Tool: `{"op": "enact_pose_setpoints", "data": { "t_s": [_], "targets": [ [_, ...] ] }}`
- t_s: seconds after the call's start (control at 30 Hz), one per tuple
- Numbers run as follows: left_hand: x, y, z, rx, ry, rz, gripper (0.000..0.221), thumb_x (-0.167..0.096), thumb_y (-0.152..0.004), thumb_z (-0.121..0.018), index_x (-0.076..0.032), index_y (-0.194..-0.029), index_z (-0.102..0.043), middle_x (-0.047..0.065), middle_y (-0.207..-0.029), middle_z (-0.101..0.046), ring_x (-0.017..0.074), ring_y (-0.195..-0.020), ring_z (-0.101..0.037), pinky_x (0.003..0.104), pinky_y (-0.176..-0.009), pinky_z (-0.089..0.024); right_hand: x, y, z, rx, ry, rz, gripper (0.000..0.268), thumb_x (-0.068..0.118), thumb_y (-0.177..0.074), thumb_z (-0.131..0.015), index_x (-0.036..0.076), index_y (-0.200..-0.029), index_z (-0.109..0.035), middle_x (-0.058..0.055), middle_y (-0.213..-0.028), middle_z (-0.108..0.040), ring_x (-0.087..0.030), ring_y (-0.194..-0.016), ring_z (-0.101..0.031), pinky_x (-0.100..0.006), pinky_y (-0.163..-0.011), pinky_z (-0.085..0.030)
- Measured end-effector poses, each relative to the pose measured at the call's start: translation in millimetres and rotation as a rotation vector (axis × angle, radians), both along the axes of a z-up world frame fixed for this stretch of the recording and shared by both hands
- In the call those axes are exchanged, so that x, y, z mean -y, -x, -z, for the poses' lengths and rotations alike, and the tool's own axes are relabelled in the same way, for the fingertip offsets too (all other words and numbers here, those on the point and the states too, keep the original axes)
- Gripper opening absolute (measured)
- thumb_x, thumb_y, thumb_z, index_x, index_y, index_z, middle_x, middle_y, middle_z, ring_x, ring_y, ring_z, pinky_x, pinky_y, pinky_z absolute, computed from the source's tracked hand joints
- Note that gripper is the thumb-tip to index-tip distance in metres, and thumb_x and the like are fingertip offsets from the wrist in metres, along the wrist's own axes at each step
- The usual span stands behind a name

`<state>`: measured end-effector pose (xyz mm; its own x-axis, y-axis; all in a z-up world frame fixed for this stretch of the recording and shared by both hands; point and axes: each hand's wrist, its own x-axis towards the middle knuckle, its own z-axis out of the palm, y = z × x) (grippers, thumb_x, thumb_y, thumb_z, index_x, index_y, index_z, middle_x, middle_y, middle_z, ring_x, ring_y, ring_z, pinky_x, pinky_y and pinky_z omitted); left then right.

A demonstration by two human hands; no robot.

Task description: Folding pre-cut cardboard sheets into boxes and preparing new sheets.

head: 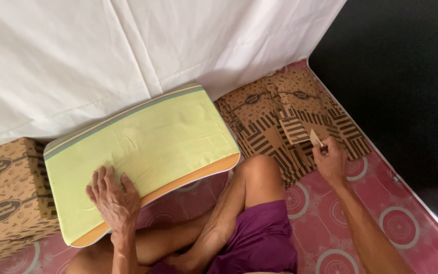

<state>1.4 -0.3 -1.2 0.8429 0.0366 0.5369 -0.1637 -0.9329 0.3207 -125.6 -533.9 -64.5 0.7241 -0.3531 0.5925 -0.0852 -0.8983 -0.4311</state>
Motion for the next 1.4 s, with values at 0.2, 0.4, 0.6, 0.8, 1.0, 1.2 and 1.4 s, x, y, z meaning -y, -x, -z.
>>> {"op": "enact_pose_setpoints", "data": {
  "t_s": [0.2,0.4,0.6,0.8,1.0,1.2,1.4],
  "targets": [
    [2,1,-8,0.001,0.021,-0.005,0.031,-0.01,-0.096,-0.063,0.004,-0.123,-0.064,0.027,-0.134,-0.066,0.0432,-0.133,-0.055,0.058,-0.114,-0.034,-36,-31,-49,0.075,-0.091,-0.107,0.019,-0.002,-0.098,-0.07,0.001,-0.089,-0.054,-0.007,-0.072,-0.061,-0.016,-0.052,-0.05,-0.03,-0.046,-0.041],
    [0,1,-4,0.02,0.036,-0.014,0.033,-0.011,-0.095,-0.064,0.004,-0.124,-0.063,0.025,-0.135,-0.065,0.0428,-0.132,-0.056,0.059,-0.113,-0.036,-88,-47,-94,0.21,-0.169,-0.139,0.018,-0.005,-0.098,-0.068,0.0,-0.09,-0.053,-0.006,-0.072,-0.058,-0.016,-0.057,-0.048,-0.03,-0.053,-0.041],
    [1,3,2,0.126,0.046,0.014,0.03,-0.002,-0.093,-0.065,0.0,-0.124,-0.064,0.02,-0.129,-0.07,0.0388,-0.135,-0.058,0.058,-0.118,-0.035,-89,-74,-74,0.415,-0.513,-0.016,0.018,0.006,-0.107,-0.058,0.007,-0.091,-0.049,0.0,-0.082,-0.048,-0.011,-0.07,-0.041,-0.026,-0.062,-0.039],
    [76,55,-5,0.116,0.264,0.435,0.051,0.005,-0.077,-0.059,-0.001,-0.127,-0.055,0.018,-0.123,-0.063,0.0328,-0.112,-0.062,0.049,-0.106,-0.049,-91,-105,-94,0.888,-0.96,0.051,0.021,0.015,-0.1,-0.06,0.01,-0.082,-0.049,0.0,-0.084,-0.054,-0.011,-0.077,-0.049,-0.028,-0.077,-0.049],
    [160,99,-64,-0.677,0.447,0.824,0.038,-0.024,-0.096,-0.05,-0.011,-0.13,-0.062,0.016,-0.119,-0.066,0.0289,-0.1,-0.067,0.047,-0.091,-0.058,-74,-103,-135,1.08,-1.356,0.147,0.026,0.021,-0.091,-0.049,0.003,-0.109,-0.053,-0.016,-0.115,-0.063,-0.029,-0.103,-0.069,-0.04,-0.091,-0.063],
    [238,115,-2,-1.171,1.373,0.819,0.046,-0.033,-0.1,-0.058,0.003,-0.128,-0.056,0.014,-0.113,-0.072,0.0193,-0.1,-0.073,0.025,-0.08,-0.059,-103,-80,-141,1.192,-1.525,-0.007,0.037,0.017,-0.098,-0.046,-0.009,-0.121,-0.055,-0.021,-0.123,-0.063,-0.026,-0.106,-0.068,-0.033,-0.093,-0.06],
    [234,94,-58,-0.874,1.173,0.746,0.059,-0.043,-0.099,-0.046,-0.004,-0.143,-0.05,0.015,-0.145,-0.056,0.0279,-0.134,-0.052,0.039,-0.113,-0.038,-169,-19,-108,0.955,-1.657,-0.156,0.024,0.008,-0.097,-0.052,-0.003,-0.117,-0.055,-0.011,-0.117,-0.061,-0.017,-0.105,-0.062,-0.026,-0.098,-0.055]
  ]
}}
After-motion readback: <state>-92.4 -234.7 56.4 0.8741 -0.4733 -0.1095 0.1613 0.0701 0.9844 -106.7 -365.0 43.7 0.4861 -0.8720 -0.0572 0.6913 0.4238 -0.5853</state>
